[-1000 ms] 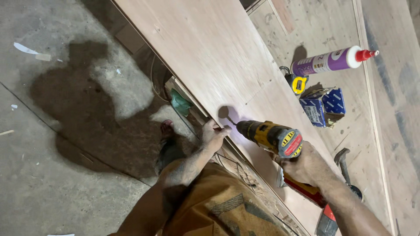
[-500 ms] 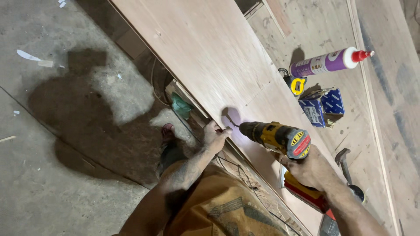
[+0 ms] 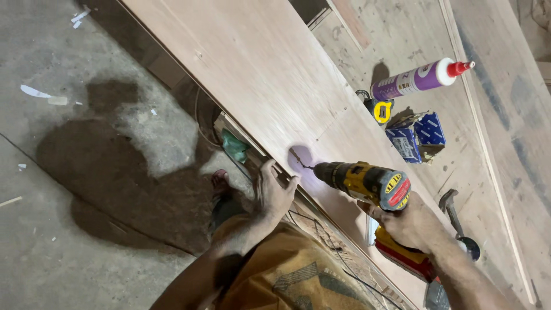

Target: The person sands a piece of wood using an orbital sander, then drills holes into the wood with a power drill.

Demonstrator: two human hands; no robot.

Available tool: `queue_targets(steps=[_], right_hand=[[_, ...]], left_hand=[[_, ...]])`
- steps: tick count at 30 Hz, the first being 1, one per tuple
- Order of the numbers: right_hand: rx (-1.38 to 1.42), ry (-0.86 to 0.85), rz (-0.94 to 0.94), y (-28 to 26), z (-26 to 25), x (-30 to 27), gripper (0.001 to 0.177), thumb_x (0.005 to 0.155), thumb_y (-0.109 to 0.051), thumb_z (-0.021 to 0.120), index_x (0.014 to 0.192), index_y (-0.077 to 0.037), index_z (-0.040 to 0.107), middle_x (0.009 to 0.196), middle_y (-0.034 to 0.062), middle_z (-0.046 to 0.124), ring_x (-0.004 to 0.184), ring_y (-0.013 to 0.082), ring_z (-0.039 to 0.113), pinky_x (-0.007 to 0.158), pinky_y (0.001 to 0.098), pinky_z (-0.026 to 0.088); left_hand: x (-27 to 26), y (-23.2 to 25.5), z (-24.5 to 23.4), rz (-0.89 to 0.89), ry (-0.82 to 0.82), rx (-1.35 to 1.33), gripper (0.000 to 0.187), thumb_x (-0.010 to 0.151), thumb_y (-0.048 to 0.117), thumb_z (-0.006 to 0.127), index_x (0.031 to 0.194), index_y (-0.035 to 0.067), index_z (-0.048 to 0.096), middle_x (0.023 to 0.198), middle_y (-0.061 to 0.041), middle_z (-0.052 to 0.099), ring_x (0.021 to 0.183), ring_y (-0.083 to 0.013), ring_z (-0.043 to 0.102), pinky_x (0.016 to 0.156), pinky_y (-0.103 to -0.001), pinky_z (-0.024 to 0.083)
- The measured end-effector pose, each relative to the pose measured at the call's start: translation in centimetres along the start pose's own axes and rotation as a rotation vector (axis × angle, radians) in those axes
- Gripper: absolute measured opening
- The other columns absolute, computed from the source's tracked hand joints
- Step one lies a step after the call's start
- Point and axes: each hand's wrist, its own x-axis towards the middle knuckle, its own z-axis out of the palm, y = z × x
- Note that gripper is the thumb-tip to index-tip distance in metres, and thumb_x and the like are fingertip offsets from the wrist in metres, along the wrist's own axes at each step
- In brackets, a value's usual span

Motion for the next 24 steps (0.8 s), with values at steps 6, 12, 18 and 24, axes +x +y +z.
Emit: queue_targets(steps=[6, 12, 18, 24], right_hand=[[0.039, -0.052, -0.038, 5.6, 1.0, 0.5, 0.03, 0.078, -0.01, 0.077, 0.106, 0.0, 0.074, 0.082, 0.0245, 0.074, 0.08, 0.0345, 0.077, 0.079, 0.0451, 0.063], [0.083, -0.01, -0.015, 7.3, 0.9, 0.3, 0.029, 0.078, -0.014, 0.08, 0.104, -0.001, 0.073, 0.084, 0.023, 0.075, 0.081, 0.0352, 0.077, 0.079, 0.0466, 0.062], [0.083, -0.032, 0.09, 4.4, -0.3, -1.7, 0.023, 0.084, -0.016, 0.077, 0.102, -0.001, 0.073, 0.084, 0.0237, 0.076, 0.079, 0.0352, 0.077, 0.081, 0.0459, 0.061], [0.116, -0.047, 0.159, 1.3, -4.2, -3.9, 0.025, 0.091, -0.017, 0.07, 0.11, -0.001, 0.073, 0.091, 0.0265, 0.079, 0.081, 0.0366, 0.079, 0.085, 0.0491, 0.061]], left_hand=[[2.8, -0.5, 1.6, 0.592, 0.075, 0.146, 0.044, 0.073, 0.033, 0.085, 0.11, 0.023, 0.065, 0.098, 0.0, 0.061, 0.095, -0.0236, 0.065, 0.086, -0.041, 0.042], [6.0, -1.9, 4.2, 0.913, -0.159, 0.226, 0.012, 0.083, 0.029, 0.07, 0.093, 0.023, 0.068, 0.091, 0.0, 0.056, 0.097, -0.0214, 0.058, 0.093, -0.043, 0.038], [8.5, -2.5, 3.8, 1.013, -0.269, 0.192, 0.01, 0.086, 0.03, 0.07, 0.088, 0.021, 0.068, 0.092, 0.0, 0.057, 0.094, -0.0198, 0.057, 0.084, -0.036, 0.039], [9.7, 5.4, -0.5, 0.893, -0.63, 0.276, 0.011, 0.086, 0.019, 0.068, 0.093, 0.012, 0.065, 0.092, -0.009, 0.064, 0.094, -0.0314, 0.066, 0.086, -0.043, 0.052]])
